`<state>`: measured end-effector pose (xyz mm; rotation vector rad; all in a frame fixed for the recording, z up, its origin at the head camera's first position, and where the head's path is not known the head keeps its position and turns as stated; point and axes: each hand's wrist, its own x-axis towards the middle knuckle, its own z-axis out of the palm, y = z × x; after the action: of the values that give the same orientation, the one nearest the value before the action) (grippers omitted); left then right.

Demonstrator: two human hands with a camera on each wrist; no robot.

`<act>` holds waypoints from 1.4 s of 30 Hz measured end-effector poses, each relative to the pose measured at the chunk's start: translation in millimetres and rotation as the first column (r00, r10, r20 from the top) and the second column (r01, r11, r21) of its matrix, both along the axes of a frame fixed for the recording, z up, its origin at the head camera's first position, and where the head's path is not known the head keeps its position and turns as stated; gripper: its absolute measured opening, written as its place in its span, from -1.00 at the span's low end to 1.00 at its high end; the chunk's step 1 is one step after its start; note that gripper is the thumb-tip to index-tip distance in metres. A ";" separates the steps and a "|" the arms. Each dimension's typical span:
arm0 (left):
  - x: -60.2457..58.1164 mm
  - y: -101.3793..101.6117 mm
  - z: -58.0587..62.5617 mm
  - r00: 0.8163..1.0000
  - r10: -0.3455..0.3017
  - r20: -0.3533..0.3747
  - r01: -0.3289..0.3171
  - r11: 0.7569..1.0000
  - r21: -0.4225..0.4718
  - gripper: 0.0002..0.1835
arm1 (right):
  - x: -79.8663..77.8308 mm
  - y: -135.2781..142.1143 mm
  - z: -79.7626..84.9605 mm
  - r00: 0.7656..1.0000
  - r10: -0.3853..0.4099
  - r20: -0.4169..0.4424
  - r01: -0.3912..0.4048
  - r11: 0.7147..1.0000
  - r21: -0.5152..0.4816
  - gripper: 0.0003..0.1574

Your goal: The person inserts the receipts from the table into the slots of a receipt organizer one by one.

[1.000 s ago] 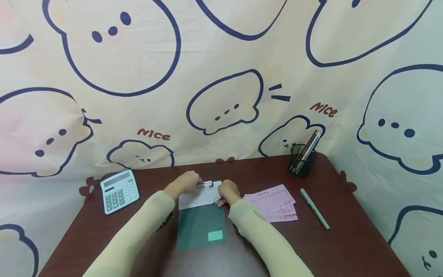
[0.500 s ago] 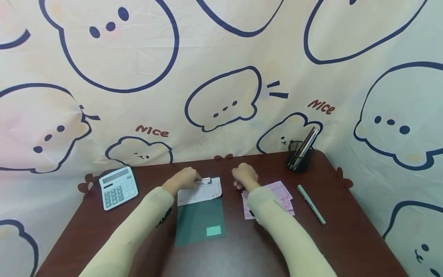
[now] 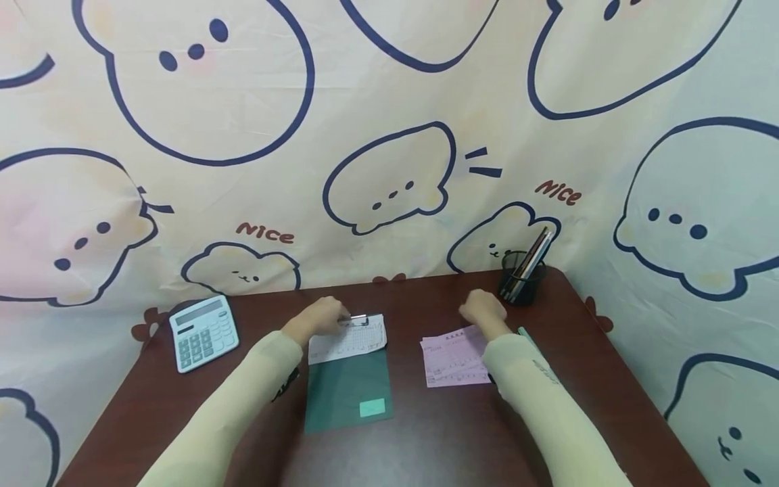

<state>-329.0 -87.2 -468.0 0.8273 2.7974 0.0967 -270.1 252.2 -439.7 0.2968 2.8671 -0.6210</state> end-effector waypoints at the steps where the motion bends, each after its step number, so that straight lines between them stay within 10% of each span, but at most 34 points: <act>1: 0.0 -0.5 -1.2 1.000 -0.005 -0.004 0.005 1.000 0.003 -0.80 | 2.5 4.0 -2.4 1.000 -0.005 0.020 0.004 1.000 0.010 -0.70; 14: -2.4 0.4 -8.1 1.000 -0.003 -0.007 0.003 1.000 0.015 -0.78 | 13.5 23.7 -17.9 0.966 -0.070 0.247 0.053 0.996 0.075 -0.37; 17: -1.8 0.7 -9.0 1.000 -0.004 -0.004 0.004 1.000 0.026 -0.79 | 13.6 24.4 -21.3 0.973 -0.069 0.222 0.054 0.996 0.075 -0.30; 24: -0.1 1.8 -10.0 1.000 0.006 0.006 -0.007 0.999 0.038 -0.81 | 14.5 28.3 -21.9 0.993 -0.085 0.084 0.080 0.995 0.065 -0.79; 42: 0.0 -5.7 -3.4 1.000 0.019 -0.002 -0.019 0.999 0.044 -0.81 | 9.9 23.8 -0.2 0.999 0.025 -0.034 -0.024 0.999 0.031 -0.77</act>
<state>-329.0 -92.9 -471.4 0.8110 2.8158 0.1612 -260.2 276.0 -439.9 0.2581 2.9108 -0.5834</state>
